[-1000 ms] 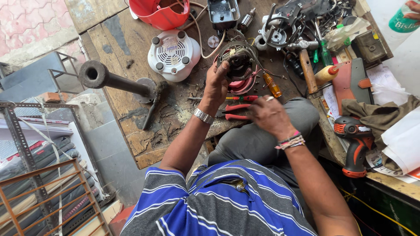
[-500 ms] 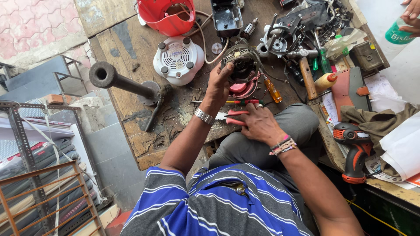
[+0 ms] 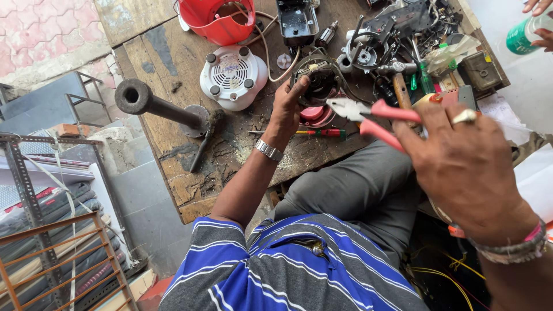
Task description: The person holds a small cylindrical electrical component and uses a screwdriver to adjust internal parts. They rotate the component, probe wires, and switch between screwdrivers while seated at a cluttered workbench.
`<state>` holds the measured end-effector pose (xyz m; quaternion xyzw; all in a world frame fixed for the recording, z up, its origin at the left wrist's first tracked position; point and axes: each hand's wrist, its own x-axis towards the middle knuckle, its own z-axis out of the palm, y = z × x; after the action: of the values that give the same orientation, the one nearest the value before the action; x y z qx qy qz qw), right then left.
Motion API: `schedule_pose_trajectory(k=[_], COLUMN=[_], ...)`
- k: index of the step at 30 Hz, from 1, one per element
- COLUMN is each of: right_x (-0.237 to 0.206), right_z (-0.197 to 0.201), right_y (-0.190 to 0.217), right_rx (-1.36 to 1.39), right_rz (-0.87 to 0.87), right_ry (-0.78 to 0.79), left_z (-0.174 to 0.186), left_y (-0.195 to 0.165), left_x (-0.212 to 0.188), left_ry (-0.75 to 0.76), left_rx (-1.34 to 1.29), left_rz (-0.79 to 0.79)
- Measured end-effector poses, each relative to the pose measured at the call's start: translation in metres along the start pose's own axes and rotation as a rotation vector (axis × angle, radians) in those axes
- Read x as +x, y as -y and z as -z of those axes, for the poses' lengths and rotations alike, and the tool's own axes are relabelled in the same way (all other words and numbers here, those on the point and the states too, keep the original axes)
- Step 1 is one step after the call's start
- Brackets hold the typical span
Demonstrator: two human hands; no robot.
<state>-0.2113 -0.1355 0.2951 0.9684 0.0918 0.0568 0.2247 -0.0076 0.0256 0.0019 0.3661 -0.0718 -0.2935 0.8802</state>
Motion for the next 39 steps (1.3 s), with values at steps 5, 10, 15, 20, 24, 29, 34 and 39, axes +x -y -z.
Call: schedule_pose_trajectory(k=[5,10,15,20,24,29,34,39], right_x=[0.029,0.048,0.064,0.065,0.064,0.065,0.064,0.061], right_z=[0.0,-0.029,-0.048,-0.052,-0.055,-0.06,-0.06,-0.06], right_y=[0.003,0.014,0.025,0.032,0.032,0.028,0.03,0.027], right_rx=[-0.327,-0.37,-0.452,-0.412,-0.382,-0.347,-0.375,-0.402], right_rz=[0.075,0.107,0.121,0.11,0.104,0.113,0.115,0.141], right_ry=[0.022,0.069,0.112,0.142,0.094,0.051,0.038,-0.067], left_z=[-0.006,-0.01,-0.013,-0.017,-0.019,-0.02,-0.017,-0.015], left_y=[-0.002,-0.003,-0.004,-0.008,-0.014,-0.017,-0.013,-0.015], left_x=[0.0,-0.002,-0.003,-0.005,-0.008,-0.008,-0.006,-0.007], left_ry=[0.0,0.014,0.032,0.018,0.059,0.101,0.075,0.089], left_rx=[0.011,0.048,0.081,0.061,0.054,0.06,0.066,0.063], left_rz=[0.004,-0.023,-0.029,-0.02,-0.026,-0.039,-0.037,-0.027])
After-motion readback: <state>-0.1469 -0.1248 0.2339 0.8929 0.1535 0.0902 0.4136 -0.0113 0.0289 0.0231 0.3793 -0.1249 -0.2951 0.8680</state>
